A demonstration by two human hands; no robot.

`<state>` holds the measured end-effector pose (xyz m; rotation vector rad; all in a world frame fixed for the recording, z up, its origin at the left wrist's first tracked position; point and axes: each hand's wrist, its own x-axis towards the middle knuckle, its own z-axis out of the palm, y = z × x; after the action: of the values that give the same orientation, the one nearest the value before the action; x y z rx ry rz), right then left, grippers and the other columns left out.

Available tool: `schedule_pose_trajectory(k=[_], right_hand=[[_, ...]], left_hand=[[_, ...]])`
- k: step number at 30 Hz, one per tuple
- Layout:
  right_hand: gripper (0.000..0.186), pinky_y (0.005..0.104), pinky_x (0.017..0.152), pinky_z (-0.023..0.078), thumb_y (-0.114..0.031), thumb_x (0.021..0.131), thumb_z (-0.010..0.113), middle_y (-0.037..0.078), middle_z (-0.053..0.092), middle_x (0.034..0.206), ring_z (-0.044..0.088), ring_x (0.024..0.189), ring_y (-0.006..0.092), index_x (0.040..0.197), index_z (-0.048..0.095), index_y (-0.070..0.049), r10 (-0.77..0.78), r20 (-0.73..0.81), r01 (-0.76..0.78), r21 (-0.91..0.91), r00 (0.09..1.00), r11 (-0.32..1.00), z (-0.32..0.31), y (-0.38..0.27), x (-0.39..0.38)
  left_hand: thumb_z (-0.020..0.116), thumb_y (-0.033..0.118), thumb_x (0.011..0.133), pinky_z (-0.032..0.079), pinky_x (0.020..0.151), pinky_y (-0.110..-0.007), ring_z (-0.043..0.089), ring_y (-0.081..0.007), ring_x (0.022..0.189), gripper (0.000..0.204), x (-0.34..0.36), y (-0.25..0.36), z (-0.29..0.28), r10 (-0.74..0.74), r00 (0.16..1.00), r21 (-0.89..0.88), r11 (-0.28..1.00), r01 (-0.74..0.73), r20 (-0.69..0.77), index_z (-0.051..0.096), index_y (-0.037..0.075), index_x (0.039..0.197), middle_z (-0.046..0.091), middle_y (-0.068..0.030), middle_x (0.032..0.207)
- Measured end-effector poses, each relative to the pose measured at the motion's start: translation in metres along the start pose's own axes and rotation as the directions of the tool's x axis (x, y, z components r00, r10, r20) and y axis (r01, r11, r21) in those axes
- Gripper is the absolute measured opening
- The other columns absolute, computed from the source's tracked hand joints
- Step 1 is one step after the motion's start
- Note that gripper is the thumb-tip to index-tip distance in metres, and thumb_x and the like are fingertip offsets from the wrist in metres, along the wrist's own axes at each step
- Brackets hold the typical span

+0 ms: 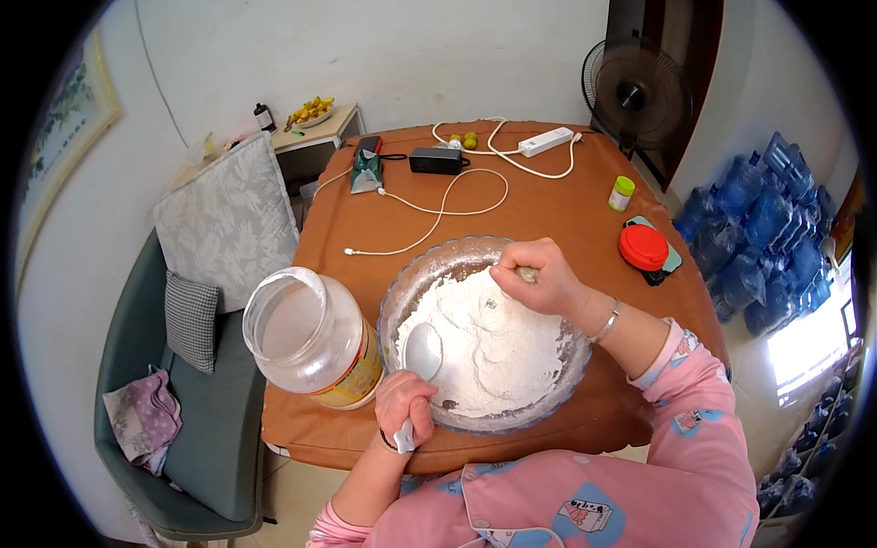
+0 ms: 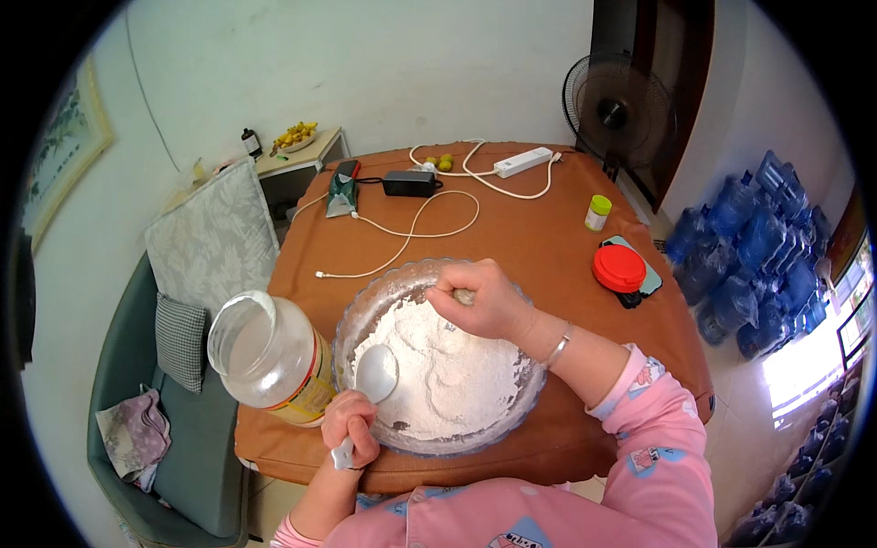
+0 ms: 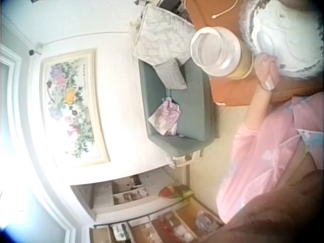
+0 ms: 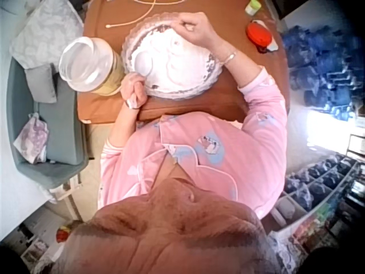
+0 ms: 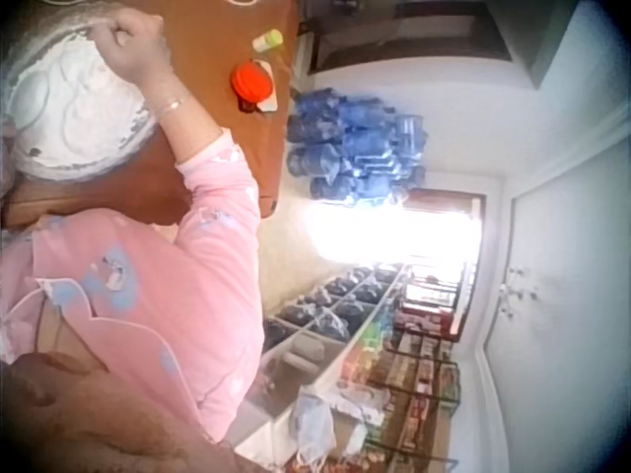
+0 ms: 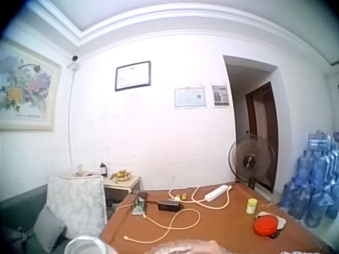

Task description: The person mixes a white powder in a glass bowl using a wooden pestle and a white plastic spoon. They stir the powder in circular motions and occasionally scoop it into a clear plastic jar held in their left hand.

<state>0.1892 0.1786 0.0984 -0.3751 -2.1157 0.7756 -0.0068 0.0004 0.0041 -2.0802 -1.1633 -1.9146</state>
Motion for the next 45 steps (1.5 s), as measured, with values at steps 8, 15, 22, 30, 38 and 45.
schedule_pose_trajectory(k=[8,15,22,30,38,45], right_hand=[[0.024,0.022,0.046,0.039,-0.005,0.084,0.064,0.0,0.056,0.054,0.051,0.048,0.0057,0.063,0.055,-0.003,0.26,-0.011,-0.242,0.325,0.966,0.914,-0.04,-0.031,-0.019],[0.023,0.0227,0.046,0.04,-0.004,0.085,0.062,0.0,0.057,0.054,0.053,0.048,0.0062,0.063,0.056,-0.003,0.058,-0.005,-0.056,0.211,0.998,0.976,-0.043,-0.019,-0.036],[0.021,0.0231,0.048,0.04,-0.008,0.087,0.064,-0.001,0.058,0.058,0.051,0.051,0.005,0.067,0.058,-0.002,0.186,-0.036,-0.164,0.334,0.982,0.928,-0.005,0.005,-0.013],[0.02,0.0268,0.059,0.044,-0.01,0.087,0.064,0.004,0.06,0.066,0.054,0.064,0.0089,0.07,0.058,0.0,0.093,0.061,-0.109,0.355,0.994,0.929,0.041,-0.003,0.018],[0.025,0.0252,0.051,0.04,-0.012,0.089,0.062,0.001,0.056,0.059,0.049,0.054,0.0066,0.067,0.056,-0.002,-0.014,0.081,-0.011,0.309,0.997,0.951,0.057,0.004,0.013],[0.023,0.0286,0.057,0.044,-0.014,0.087,0.064,0.005,0.06,0.061,0.053,0.06,0.0096,0.07,0.06,0.0,0.238,0.198,-0.287,0.273,0.951,0.918,0.034,-0.002,0.006]], left_hand=[[0.05,0.011,0.093,0.043,0.05,-0.035,0.055,-0.0269,0.052,0.015,0.001,0.0,-0.001,0.007,1.0,-0.003,1.0,-0.007,0.024,0.057,0.002,0.083,0.056,-0.01,0.062],[0.045,0.014,0.095,0.04,0.047,-0.032,0.049,-0.0205,0.047,0.021,0.007,0.002,0.001,0.049,0.999,-0.013,0.999,-0.049,0.023,0.055,0.002,0.081,0.05,-0.006,0.057],[0.045,0.014,0.095,0.04,0.049,-0.032,0.05,-0.0204,0.049,0.021,0.008,0.0,0.002,0.064,0.998,-0.012,0.998,-0.064,0.017,0.055,0.002,0.082,0.05,-0.0059,0.057],[0.044,0.014,0.096,0.04,0.049,-0.032,0.05,-0.0203,0.05,0.021,0.005,0.002,0.0,0.031,0.999,0.008,0.999,-0.031,0.04,0.055,0.002,0.083,0.05,-0.0059,0.058],[0.049,0.013,0.094,0.042,0.048,-0.034,0.053,-0.0253,0.05,0.018,0.001,0.0,-0.001,0.008,1.0,-0.015,1.0,-0.007,0.024,0.057,0.002,0.082,0.054,-0.0085,0.06],[0.049,0.013,0.093,0.043,0.051,-0.035,0.055,-0.0257,0.053,0.018,0.002,0.001,0.0,0.006,1.0,0.004,1.0,-0.006,0.015,0.058,0.002,0.082,0.055,-0.0089,0.061]])
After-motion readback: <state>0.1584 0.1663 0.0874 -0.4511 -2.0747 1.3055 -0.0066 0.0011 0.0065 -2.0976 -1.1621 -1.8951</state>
